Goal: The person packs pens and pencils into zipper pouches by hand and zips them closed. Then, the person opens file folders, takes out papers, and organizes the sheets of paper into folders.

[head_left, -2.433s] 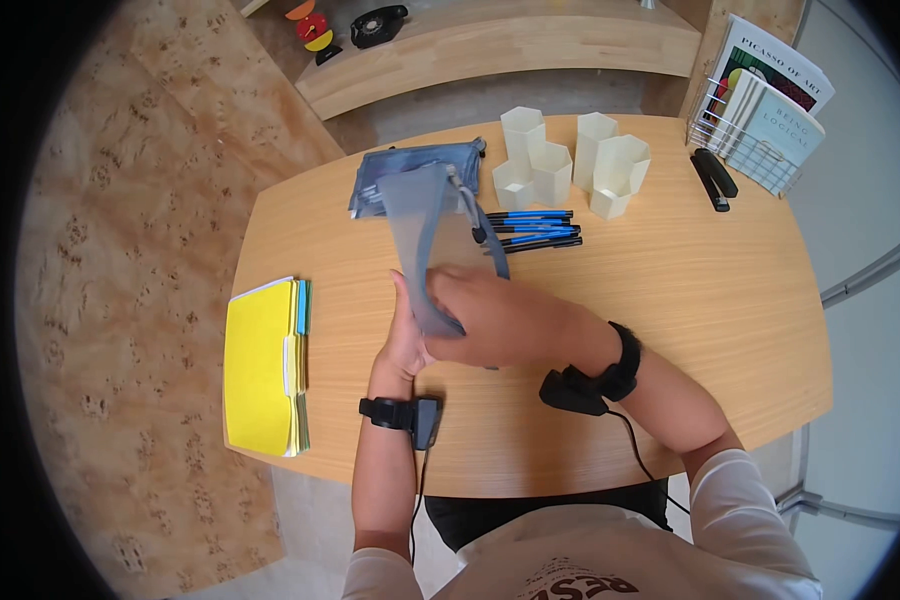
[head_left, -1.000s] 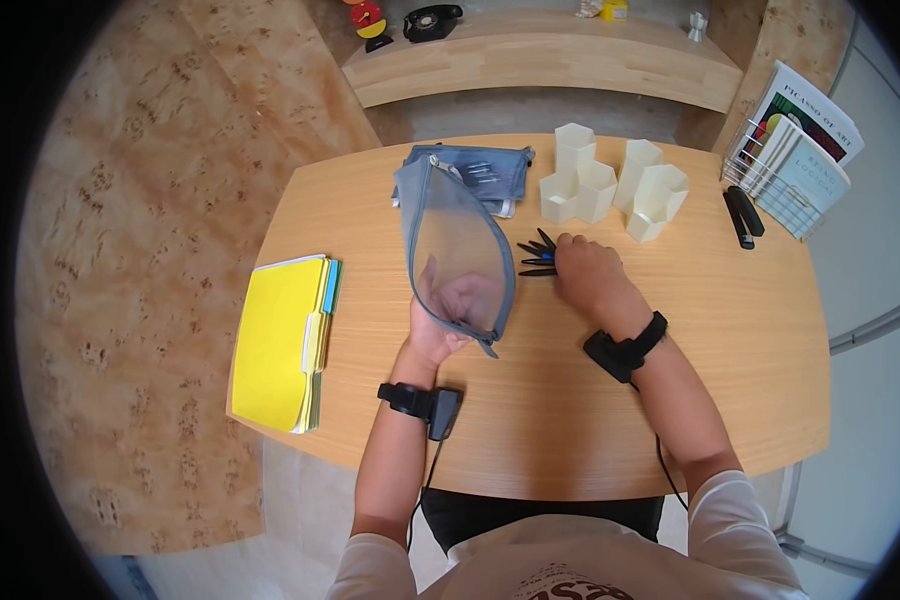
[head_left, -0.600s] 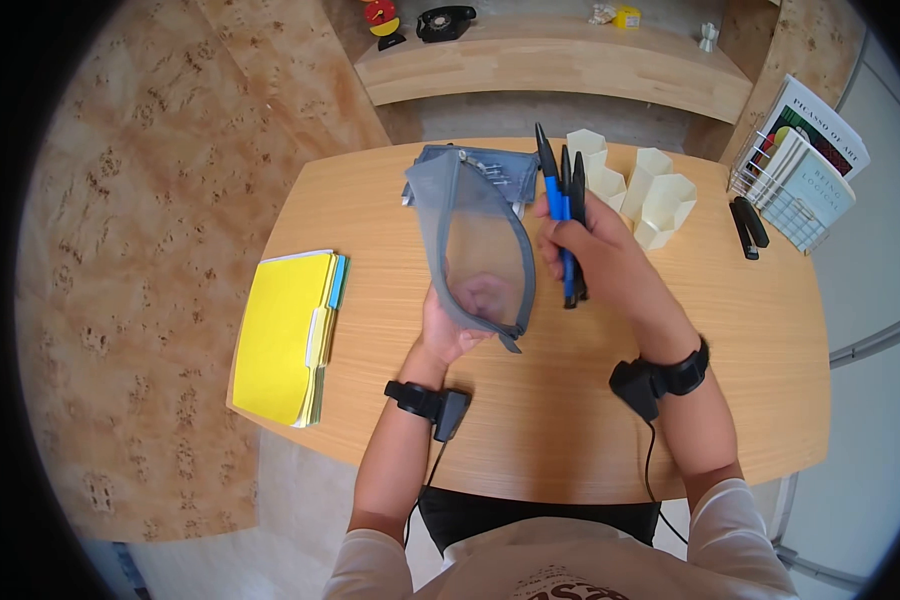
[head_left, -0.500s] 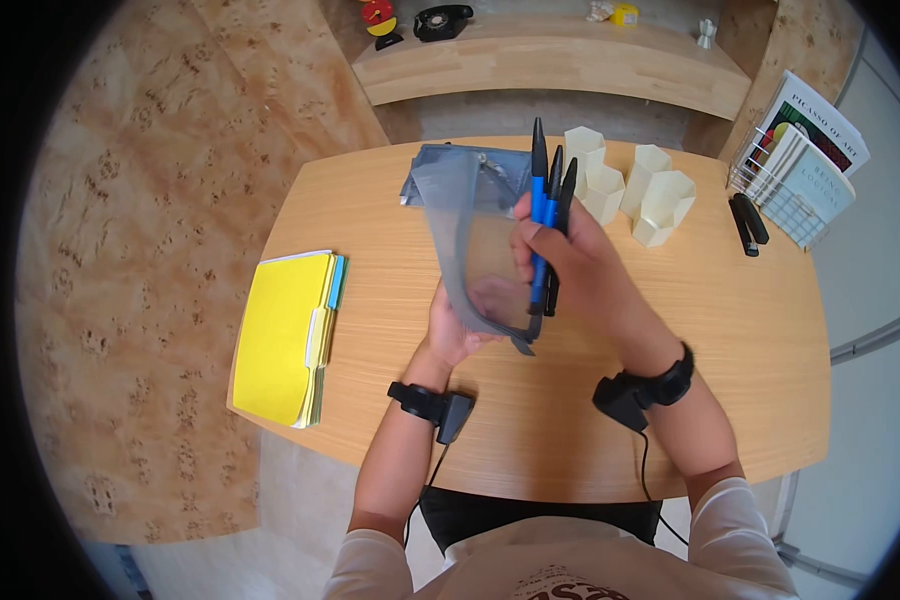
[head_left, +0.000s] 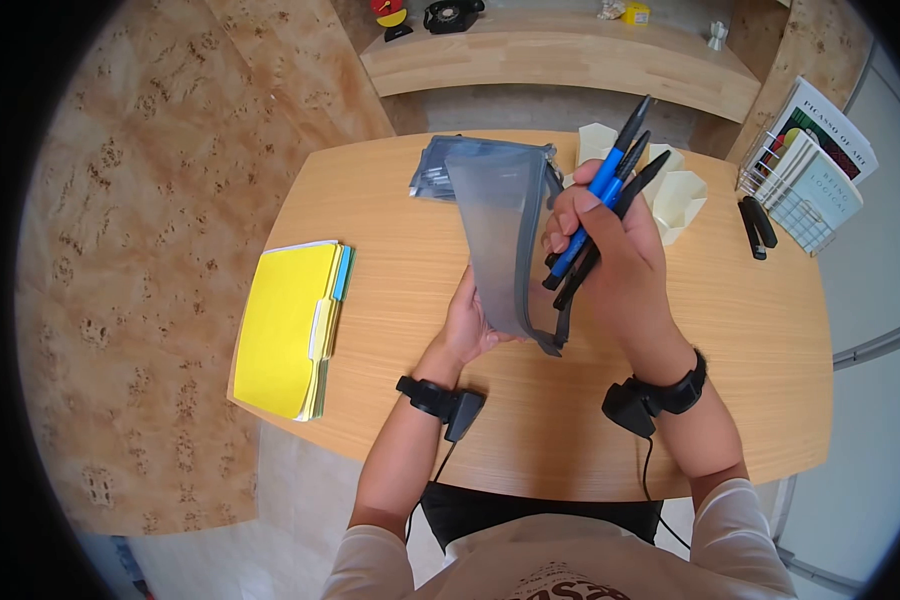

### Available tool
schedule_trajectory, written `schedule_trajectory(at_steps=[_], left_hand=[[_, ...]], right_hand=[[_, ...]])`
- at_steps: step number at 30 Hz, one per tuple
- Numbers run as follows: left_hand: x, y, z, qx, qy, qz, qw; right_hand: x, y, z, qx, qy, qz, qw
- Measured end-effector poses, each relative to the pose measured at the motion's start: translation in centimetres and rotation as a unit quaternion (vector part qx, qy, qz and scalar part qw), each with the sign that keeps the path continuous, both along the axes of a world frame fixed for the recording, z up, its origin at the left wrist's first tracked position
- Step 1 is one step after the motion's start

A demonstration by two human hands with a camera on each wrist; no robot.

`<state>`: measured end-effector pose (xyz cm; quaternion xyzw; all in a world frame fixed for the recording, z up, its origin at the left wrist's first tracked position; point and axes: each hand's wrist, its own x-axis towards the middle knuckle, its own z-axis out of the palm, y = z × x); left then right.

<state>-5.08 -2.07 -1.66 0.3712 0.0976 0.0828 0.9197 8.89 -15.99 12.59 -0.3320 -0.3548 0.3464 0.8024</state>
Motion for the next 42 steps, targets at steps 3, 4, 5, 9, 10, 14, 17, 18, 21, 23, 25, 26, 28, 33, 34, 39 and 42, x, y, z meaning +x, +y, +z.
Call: schedule_trajectory(at_steps=[3,4,5,9,10,14,17,18,21,23,25,26,28,33,34,39,42], left_hand=[[-0.3,0.2,-0.7,-0.001,-0.024,-0.004,1.0],[-0.3,0.0,-0.4,-0.007,-0.021,0.012,1.0],[-0.3,-0.3,0.0,-0.007,-0.022,0.012,1.0],[-0.2,-0.5,0.2,-0.036,-0.002,0.029,0.999],[-0.3,-0.4,0.4,-0.053,-0.043,-0.005,0.998],[-0.1,-1.3,1.1,-0.044,0.04,0.057,0.997],[-0.1,-1.1,1.1,-0.004,0.02,0.007,1.0],[0.0,-1.3,1.1,0.0,0.055,0.023,0.998],[-0.1,-1.0,0.7,0.015,0.065,0.005,0.998],[0.0,-0.4,-0.7,0.025,0.04,-0.03,0.998],[0.4,0.0,-1.4,-0.124,-0.13,-0.143,0.973],[0.3,-0.4,-0.7,-0.125,-0.13,-0.143,0.973],[0.0,-1.3,1.1,0.053,0.064,-0.049,0.995],[-0.1,-1.3,0.5,0.07,0.052,-0.036,0.996],[-0.3,-1.1,0.1,0.082,0.038,-0.047,0.995],[-0.4,-0.7,-0.5,0.065,-0.016,-0.066,0.996],[-0.3,-1.2,-0.4,0.095,0.005,-0.029,0.995]], right_hand=[[-0.3,0.6,-1.2,0.005,0.002,-0.009,1.0],[-0.5,0.9,-1.7,-0.012,-0.011,-0.025,1.0],[-1.1,1.1,-2.0,-0.012,-0.012,-0.025,1.0],[-1.8,1.3,-3.4,-0.154,-0.19,0.006,0.97],[-1.6,1.6,-4.2,-0.207,-0.249,0.042,0.945],[-1.1,0.5,-3.2,-0.275,-0.258,0.076,0.923],[0.3,0.1,-3.2,-0.33,-0.359,0.072,0.87],[0.6,0.2,-3.3,-0.33,-0.359,0.072,0.87],[0.9,0.1,-4.2,-0.311,-0.409,0.113,0.85],[0.4,0.0,-4.9,-0.23,-0.457,-0.052,0.858],[0.6,-0.3,-4.1,-0.239,-0.415,-0.022,0.878],[0.9,-0.4,-3.7,-0.248,-0.372,0.009,0.894],[1.7,-0.5,-3.6,-0.268,-0.417,-0.002,0.869],[2.3,0.3,-5.2,-0.258,-0.496,-0.068,0.826],[2.3,0.3,-5.4,-0.259,-0.497,-0.084,0.824],[2.6,-0.3,-4.0,-0.298,-0.488,-0.056,0.818],[3.1,-0.5,-4.6,-0.252,-0.51,-0.043,0.822]])
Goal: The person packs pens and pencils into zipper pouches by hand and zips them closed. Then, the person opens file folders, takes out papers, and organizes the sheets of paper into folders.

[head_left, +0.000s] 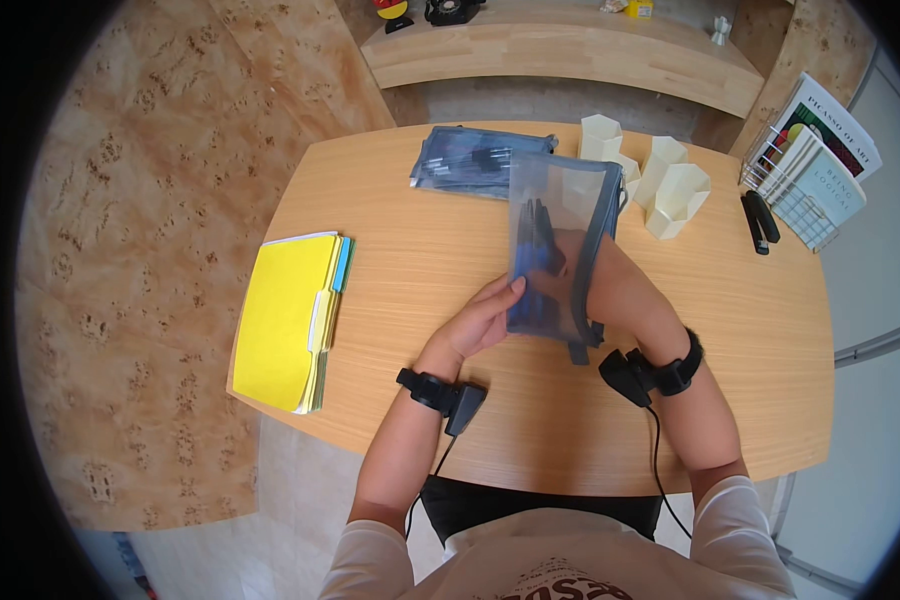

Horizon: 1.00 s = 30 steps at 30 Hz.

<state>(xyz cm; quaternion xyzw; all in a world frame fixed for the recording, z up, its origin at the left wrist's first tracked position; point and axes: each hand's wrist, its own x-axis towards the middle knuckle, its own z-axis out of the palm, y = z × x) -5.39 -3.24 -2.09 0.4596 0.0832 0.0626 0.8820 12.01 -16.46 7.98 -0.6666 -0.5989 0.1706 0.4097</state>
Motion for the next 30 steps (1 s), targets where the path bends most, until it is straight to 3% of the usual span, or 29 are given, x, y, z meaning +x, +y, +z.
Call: schedule_trajectory(at_steps=[3,5,9,11,21,26,30], left_hand=[[0.2,0.0,-0.2,0.013,-0.012,0.02,1.0],[0.2,-0.1,0.0,0.007,-0.023,0.021,1.0],[0.3,-0.2,0.4,-0.022,-0.046,0.026,0.998],[0.4,0.0,0.4,-0.016,-0.044,0.042,0.998],[0.7,0.0,0.9,0.022,-0.035,0.113,0.993],[0.7,-0.1,1.3,0.028,-0.04,0.159,0.986],[0.7,0.1,1.5,-0.018,-0.053,0.181,0.982]], right_hand=[[0.0,-0.1,0.8,0.023,0.028,0.021,0.999],[0.3,0.2,0.9,-0.03,0.032,-0.022,0.999],[0.4,0.3,1.1,0.008,0.023,-0.044,0.999],[0.3,0.2,2.0,-0.057,0.004,-0.065,0.996],[0.3,0.3,1.4,-0.007,-0.008,-0.051,0.999],[0.5,-0.1,4.3,-0.127,0.119,-0.058,0.983],[0.9,0.2,4.0,-0.042,0.158,-0.078,0.983]])
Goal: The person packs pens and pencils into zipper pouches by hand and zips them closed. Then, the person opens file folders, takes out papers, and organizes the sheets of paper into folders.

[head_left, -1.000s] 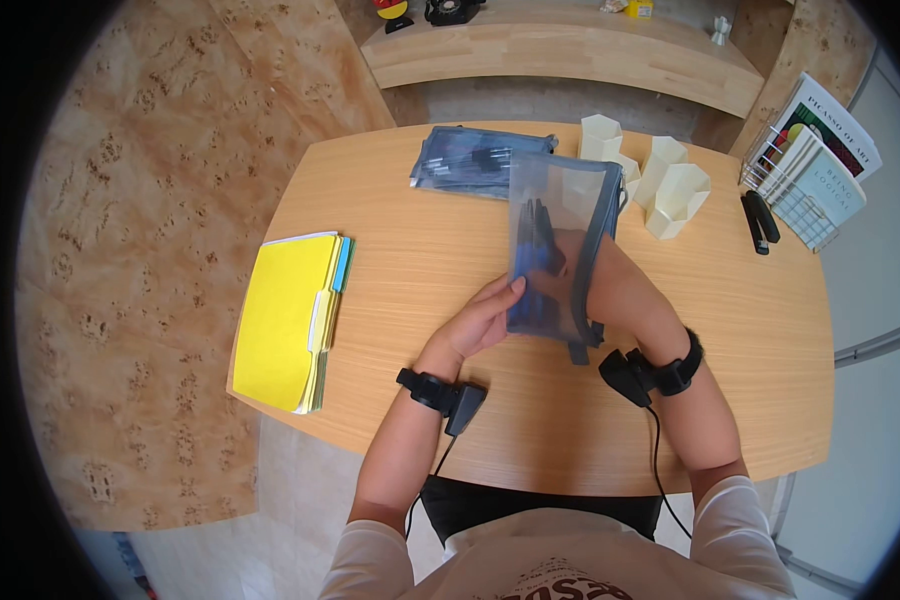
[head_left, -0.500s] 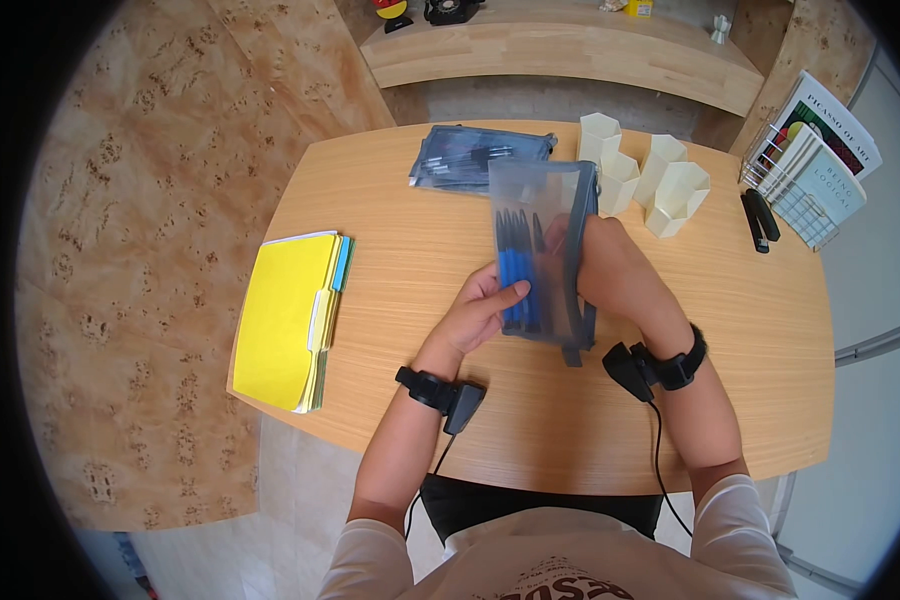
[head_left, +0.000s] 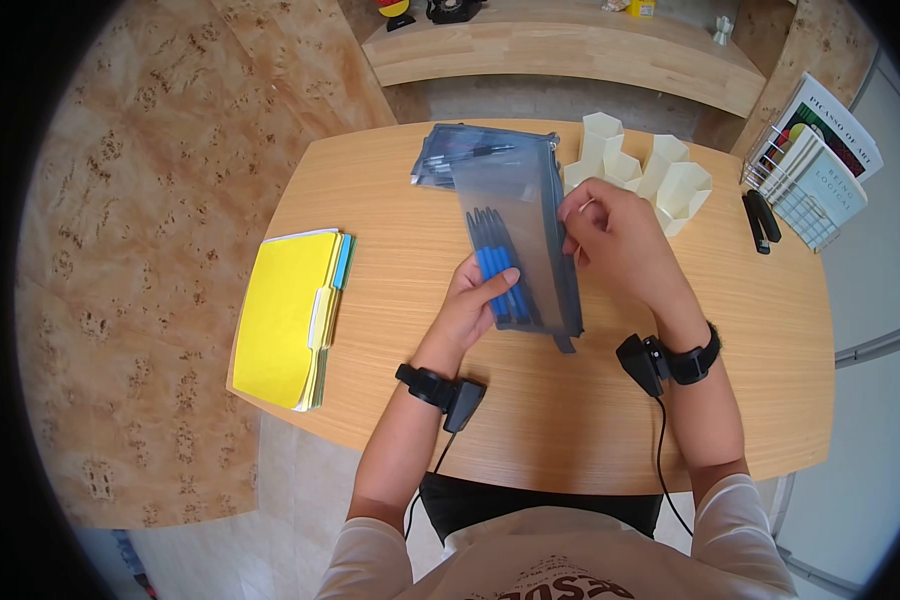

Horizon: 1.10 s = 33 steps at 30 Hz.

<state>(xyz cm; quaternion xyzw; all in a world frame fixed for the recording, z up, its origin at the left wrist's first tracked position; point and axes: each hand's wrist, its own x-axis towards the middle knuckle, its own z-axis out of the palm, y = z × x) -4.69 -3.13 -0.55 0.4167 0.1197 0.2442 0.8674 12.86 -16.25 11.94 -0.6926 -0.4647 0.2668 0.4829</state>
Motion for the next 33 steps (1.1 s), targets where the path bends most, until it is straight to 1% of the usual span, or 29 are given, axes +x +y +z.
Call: schedule_trajectory(at_steps=[2,3,5,6,8,9,11,12,14,15,16,17,18,20,21,23,25,27,29,30,32,33], left_hand=[[0.0,0.1,0.0,0.0,-0.003,0.005,1.0],[0.0,0.0,0.0,-0.003,-0.002,0.0,1.0],[0.0,0.0,0.1,-0.005,-0.001,-0.006,1.0],[-0.1,0.0,0.1,-0.005,0.004,-0.006,1.0],[-0.1,0.0,0.2,-0.005,0.009,-0.006,1.0],[-0.1,-0.1,0.3,-0.005,0.01,-0.005,1.0],[0.0,-0.1,0.3,-0.006,0.01,-0.003,1.0],[0.0,0.0,0.3,-0.003,0.013,-0.002,1.0],[0.0,0.0,0.4,0.001,0.017,0.0,1.0],[0.1,-0.1,0.5,0.006,0.024,-0.002,1.0],[0.1,-0.1,0.5,0.012,0.03,-0.004,0.999],[0.1,0.0,0.4,0.013,0.03,-0.003,0.999],[0.0,0.1,0.1,0.012,0.029,-0.012,0.999],[0.0,0.1,-0.2,0.011,0.027,-0.021,0.999],[-0.1,0.1,-0.2,0.012,0.029,-0.029,0.999],[-0.2,0.1,-0.4,0.013,0.029,-0.036,0.999],[-0.4,0.3,-0.7,0.01,0.036,-0.07,0.997],[-0.6,0.3,-1.2,0.023,0.028,-0.084,0.996],[-0.5,0.2,-1.3,0.034,0.019,-0.1,0.994],[-0.5,0.2,-1.3,0.021,0.012,-0.104,0.994],[-0.5,0.3,-1.3,0.008,0.005,-0.109,0.994],[-0.5,0.4,-1.3,-0.009,-0.007,-0.096,0.995]], right_hand=[[0.0,0.3,-0.3,0.083,-0.001,-0.055,0.995],[-0.3,0.4,-0.4,0.083,-0.001,-0.055,0.995],[-0.8,0.7,-0.8,0.088,-0.073,-0.087,0.99],[-0.8,0.7,-1.1,0.088,-0.073,-0.088,0.99],[-0.9,0.8,-1.6,0.103,-0.119,-0.099,0.983],[-0.8,0.7,-1.5,0.103,-0.119,-0.098,0.983],[-0.3,0.5,-1.4,0.031,-0.119,-0.032,0.992],[-0.1,0.5,-1.5,0.031,-0.12,-0.031,0.992],[0.3,0.7,-2.0,-0.003,-0.116,0.026,0.993],[0.4,0.6,-2.2,-0.003,-0.116,0.026,0.993],[0.4,0.5,-2.3,0.001,-0.001,0.065,0.998],[0.4,0.5,-2.4,0.006,0.115,0.104,0.988],[0.2,0.4,-2.1,0.006,0.115,0.104,0.988],[-0.1,-0.1,-1.0,-0.059,0.07,0.14,0.986],[-0.4,-0.2,-0.6,-0.059,0.069,0.141,0.986],[-0.9,-0.1,0.1,-0.125,-0.006,0.13,0.984],[-0.5,0.0,-0.8,-0.122,-0.006,0.116,0.986],[-0.2,0.0,-0.9,-0.121,-0.005,0.102,0.987],[-0.2,-0.4,0.0,-0.055,0.031,0.122,0.991],[-0.1,-0.4,-0.1,-0.055,0.031,0.122,0.991],[-0.1,-0.5,-0.5,-0.123,-0.051,0.138,0.981],[-0.1,-0.5,-0.6,-0.122,-0.051,0.137,0.982]])
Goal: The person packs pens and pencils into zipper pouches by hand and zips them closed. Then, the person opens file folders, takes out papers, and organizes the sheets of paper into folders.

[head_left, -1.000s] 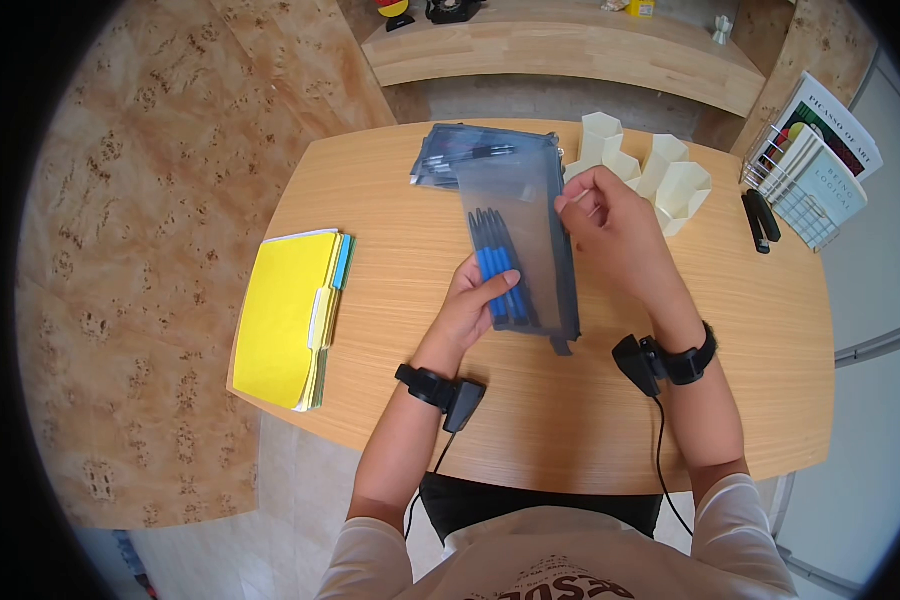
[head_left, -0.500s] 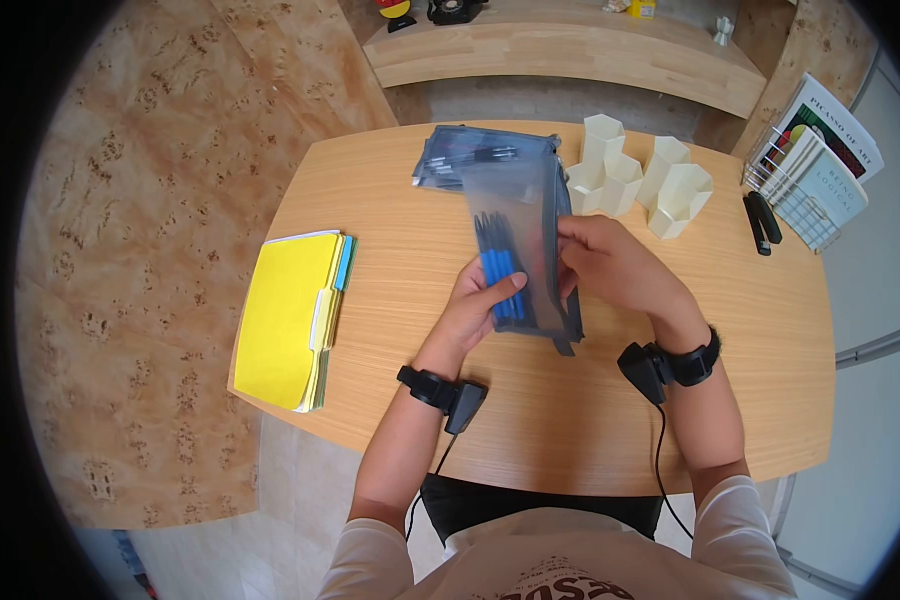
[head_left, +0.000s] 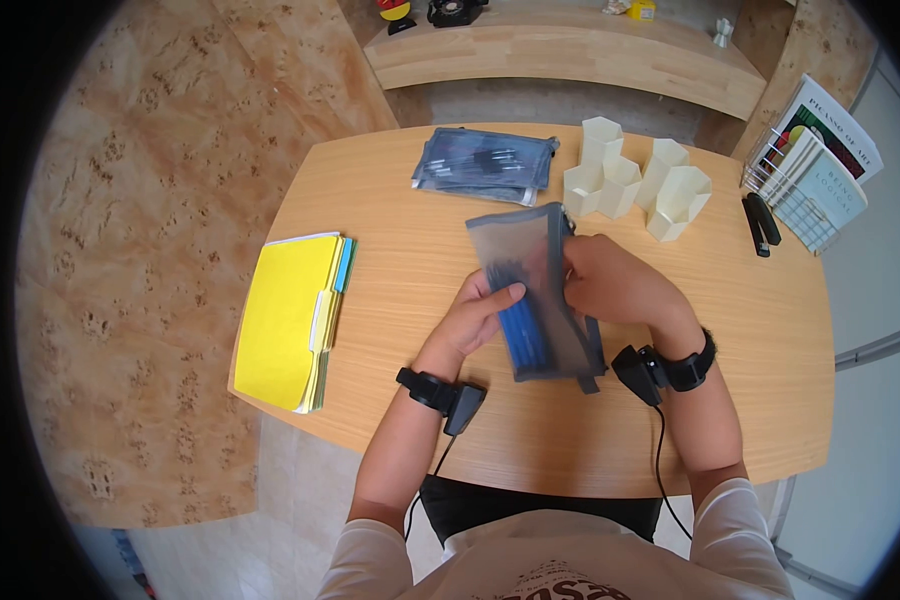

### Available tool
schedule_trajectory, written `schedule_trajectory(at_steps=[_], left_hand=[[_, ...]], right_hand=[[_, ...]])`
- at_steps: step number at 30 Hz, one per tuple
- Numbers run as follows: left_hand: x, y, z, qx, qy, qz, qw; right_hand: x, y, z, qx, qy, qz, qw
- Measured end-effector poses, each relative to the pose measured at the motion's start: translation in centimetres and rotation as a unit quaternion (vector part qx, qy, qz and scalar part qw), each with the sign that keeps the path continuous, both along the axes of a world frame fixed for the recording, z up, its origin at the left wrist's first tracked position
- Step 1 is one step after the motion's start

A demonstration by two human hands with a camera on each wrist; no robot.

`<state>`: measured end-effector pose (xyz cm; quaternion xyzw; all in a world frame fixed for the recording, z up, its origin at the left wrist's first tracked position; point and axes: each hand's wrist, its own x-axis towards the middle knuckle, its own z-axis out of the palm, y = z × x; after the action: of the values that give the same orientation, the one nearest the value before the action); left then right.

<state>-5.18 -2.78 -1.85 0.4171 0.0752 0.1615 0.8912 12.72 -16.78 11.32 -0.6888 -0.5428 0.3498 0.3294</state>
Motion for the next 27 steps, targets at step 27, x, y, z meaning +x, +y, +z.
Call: schedule_trajectory(at_steps=[27], left_hand=[[0.3,0.5,1.0,-0.007,0.024,0.156,0.988]], right_hand=[[0.2,1.0,-2.2,0.235,-0.067,-0.144,0.959]])
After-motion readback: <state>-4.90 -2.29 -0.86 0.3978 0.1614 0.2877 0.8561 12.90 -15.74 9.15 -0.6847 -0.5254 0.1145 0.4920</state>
